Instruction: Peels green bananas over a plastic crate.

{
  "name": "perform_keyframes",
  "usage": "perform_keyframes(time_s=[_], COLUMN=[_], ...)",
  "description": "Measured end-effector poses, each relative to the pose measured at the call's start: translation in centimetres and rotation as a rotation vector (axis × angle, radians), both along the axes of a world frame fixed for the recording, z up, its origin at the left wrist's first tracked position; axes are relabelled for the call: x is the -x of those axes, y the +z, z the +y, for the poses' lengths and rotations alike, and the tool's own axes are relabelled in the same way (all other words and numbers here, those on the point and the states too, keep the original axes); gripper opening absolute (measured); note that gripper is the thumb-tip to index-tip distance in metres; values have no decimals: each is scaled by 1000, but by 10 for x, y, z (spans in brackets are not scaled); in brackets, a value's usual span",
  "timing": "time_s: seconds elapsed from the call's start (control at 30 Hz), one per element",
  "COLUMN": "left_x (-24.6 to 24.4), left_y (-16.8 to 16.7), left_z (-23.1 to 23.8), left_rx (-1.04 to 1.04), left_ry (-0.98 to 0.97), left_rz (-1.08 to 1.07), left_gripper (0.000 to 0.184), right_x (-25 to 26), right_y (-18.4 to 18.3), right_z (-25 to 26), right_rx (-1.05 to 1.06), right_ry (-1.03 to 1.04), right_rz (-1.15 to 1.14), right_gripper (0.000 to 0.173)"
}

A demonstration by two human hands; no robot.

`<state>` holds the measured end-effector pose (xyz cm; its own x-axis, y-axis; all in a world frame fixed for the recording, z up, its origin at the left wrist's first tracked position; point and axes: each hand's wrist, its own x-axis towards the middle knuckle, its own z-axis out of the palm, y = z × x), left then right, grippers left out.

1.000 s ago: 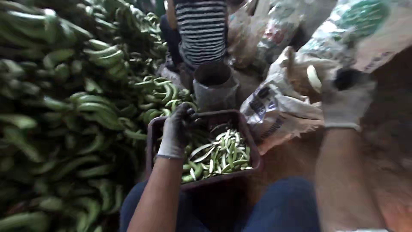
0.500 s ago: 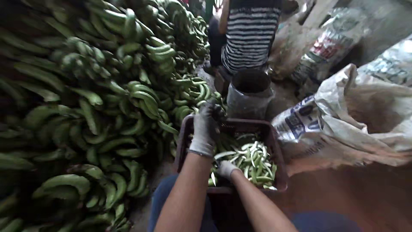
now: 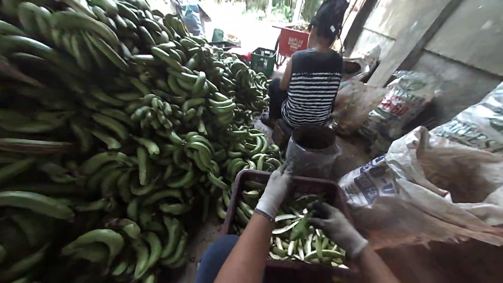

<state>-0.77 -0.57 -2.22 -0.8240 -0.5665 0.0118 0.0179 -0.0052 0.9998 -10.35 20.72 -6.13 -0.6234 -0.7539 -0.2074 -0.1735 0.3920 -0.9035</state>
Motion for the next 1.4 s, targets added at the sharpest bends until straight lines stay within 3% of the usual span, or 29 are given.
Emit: perform_keyframes(time_s=[0.07, 0.13, 0.23, 0.3, 0.43, 0.53, 0.63, 0.83, 0.97, 1.07, 1.17, 1.27, 1.4], left_x=[1, 1, -4, -4, -4, 0, 2, 7, 4, 0, -5, -9, -5], left_y=[-4, -1, 1, -4, -2, 0, -4, -18, -13, -10, -3, -6, -10], left_z=[18, 49, 83, 83, 70, 64, 64, 78, 93, 81, 65, 58, 64], left_rx=[34, -150, -360, -342, -381, -345, -192, 86, 139, 66, -156, -348, -506], left_ry=[-197, -419, -653, -602, -337, -181, -83, -71, -50, -6, -49, -114, -86], left_rz=[-37, -95, -152, -122, -9, 121, 189, 181, 204, 209, 231, 245, 257], left_gripper=[52, 57, 50, 43, 42, 46, 53, 61, 56, 57, 63, 53, 29], right_x=[9, 13, 13, 15, 26, 29, 18, -11, -18, -8, 0, -1, -18], right_y=[38, 60, 59, 42, 16, 21, 24, 25, 13, -2, 7, 19, 16], right_z=[33, 55, 66, 64, 60, 59, 59, 53, 43, 40, 44, 49, 50], right_rx=[215, 424, 528, 439, 52, 60, 177, 179, -2, -165, -73, 49, 183], right_ry=[34, 69, -32, -188, -359, -403, -357, -239, -108, -57, -163, -206, -108], right_rz=[-54, -81, 9, 67, 62, 17, 52, 123, 16, -26, 79, 232, 492], right_gripper=[47, 47, 48, 52, 67, 58, 49, 48, 46, 47, 49, 58, 64])
